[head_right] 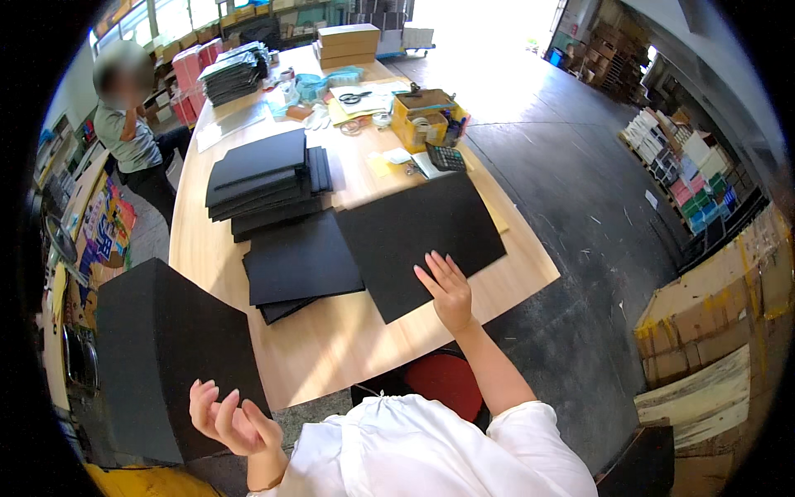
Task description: The person repeatedly picks up black rectangular sheets from a table, folds each one in half, and places the folded sheet onto a growing stack. The process is performed by hand without tools, and the folded items accumulate on the table throughout the clip.
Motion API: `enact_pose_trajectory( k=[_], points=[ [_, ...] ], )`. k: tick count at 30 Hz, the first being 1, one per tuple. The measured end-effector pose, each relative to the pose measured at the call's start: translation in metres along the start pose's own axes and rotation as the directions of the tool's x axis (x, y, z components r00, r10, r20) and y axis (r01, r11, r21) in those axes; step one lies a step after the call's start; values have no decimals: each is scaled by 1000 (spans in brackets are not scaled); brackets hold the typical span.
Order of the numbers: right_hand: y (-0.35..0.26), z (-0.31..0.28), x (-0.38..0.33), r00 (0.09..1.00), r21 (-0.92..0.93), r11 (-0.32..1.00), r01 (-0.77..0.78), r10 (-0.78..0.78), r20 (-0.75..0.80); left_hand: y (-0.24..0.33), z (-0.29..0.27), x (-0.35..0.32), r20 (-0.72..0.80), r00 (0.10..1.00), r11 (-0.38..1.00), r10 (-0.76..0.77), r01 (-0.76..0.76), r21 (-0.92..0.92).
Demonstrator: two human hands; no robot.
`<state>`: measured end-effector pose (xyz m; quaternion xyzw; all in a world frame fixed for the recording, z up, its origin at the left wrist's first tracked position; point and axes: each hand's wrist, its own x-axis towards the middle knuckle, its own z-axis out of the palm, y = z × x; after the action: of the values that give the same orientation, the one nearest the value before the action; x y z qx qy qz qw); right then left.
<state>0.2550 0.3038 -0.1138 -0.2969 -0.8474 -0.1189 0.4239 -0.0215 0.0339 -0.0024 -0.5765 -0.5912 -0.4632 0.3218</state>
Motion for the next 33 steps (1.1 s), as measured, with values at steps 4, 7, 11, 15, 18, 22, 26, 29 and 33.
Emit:
enact_pose_trajectory(
  k=[4,7,11,15,18,22,26,29,33],
  points=[
    [47,27,-140,863,39,991,-130,93,496,3,17,3,55,998,998,-11,15,-62],
    [30,24,-139,847,183,959,-218,93,523,0,15,0,73,995,997,-73,74,-14],
    [51,24,-115,654,109,970,-218,62,754,0,5,1,29,992,991,-126,127,-37],
    [-19,33,11,878,239,971,7,-121,463,4,-37,-4,-65,995,997,-73,75,17],
    [-135,19,124,940,646,751,138,-304,152,-3,-48,-14,-410,900,988,148,-113,107],
    [-256,-4,205,745,925,135,356,-639,-194,-9,-74,-19,-529,823,967,207,-92,236],
    [-340,-6,235,510,934,-186,305,-797,-325,-10,-106,-35,-516,856,934,7,179,309],
    [-370,11,239,348,926,-283,248,-866,-358,-11,-112,-46,-573,803,905,-162,352,237],
    [-385,27,240,246,918,-328,223,-892,-379,-16,-114,-54,-605,759,875,-241,439,202]
  ],
)
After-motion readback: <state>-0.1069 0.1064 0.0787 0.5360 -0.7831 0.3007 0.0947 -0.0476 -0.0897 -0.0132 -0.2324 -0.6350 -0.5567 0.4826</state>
